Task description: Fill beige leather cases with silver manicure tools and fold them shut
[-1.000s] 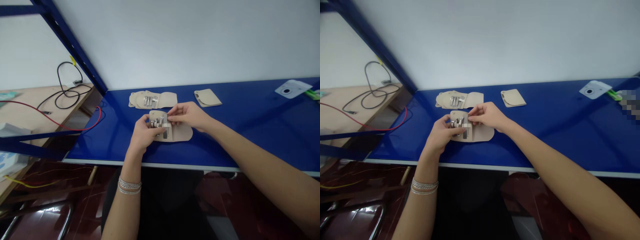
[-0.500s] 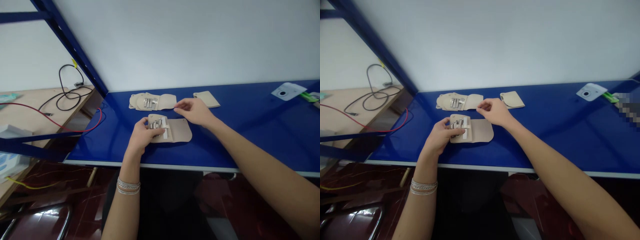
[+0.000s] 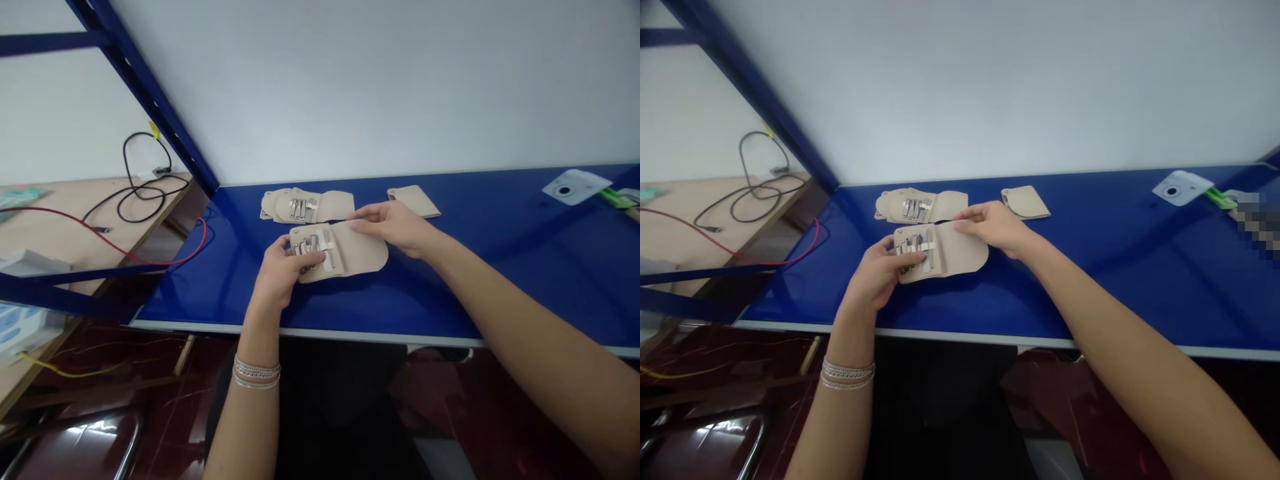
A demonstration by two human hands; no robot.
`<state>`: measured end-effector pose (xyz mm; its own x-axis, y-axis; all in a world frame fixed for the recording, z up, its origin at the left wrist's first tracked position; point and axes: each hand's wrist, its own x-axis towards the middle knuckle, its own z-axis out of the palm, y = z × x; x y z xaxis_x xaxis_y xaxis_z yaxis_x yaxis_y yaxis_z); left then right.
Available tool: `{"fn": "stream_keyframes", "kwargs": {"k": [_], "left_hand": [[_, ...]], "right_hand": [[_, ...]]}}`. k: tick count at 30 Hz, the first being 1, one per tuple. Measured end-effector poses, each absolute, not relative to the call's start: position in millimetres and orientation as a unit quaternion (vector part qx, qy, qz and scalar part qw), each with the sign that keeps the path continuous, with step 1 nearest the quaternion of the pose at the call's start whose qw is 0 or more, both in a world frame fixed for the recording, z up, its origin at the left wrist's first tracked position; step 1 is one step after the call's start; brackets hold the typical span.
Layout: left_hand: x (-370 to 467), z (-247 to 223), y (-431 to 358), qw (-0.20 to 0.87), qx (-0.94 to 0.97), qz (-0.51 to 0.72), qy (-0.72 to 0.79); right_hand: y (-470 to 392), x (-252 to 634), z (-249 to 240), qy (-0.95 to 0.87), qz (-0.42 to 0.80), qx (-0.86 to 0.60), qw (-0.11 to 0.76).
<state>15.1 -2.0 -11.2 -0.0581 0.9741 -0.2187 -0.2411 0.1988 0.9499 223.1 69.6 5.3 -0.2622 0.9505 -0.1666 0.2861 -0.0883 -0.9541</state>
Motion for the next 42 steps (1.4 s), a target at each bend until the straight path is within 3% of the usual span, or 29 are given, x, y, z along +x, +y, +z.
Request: {"fn": "stream_keyframes", "kwargs": {"k": [7, 42], "left_hand": [[16.6, -15.5, -1.4, 0.565, 0.377, 0.493, 0.544], [16.8, -7.8, -4.8, 0.597, 0.385, 0.484, 0.512]], "right_hand": [[67.6, 220.9, 12.2, -0.538, 0.562, -0.518, 0.355], [63.9, 219.9, 15.9, -0.494, 0.620, -0.513, 0.328]]}}
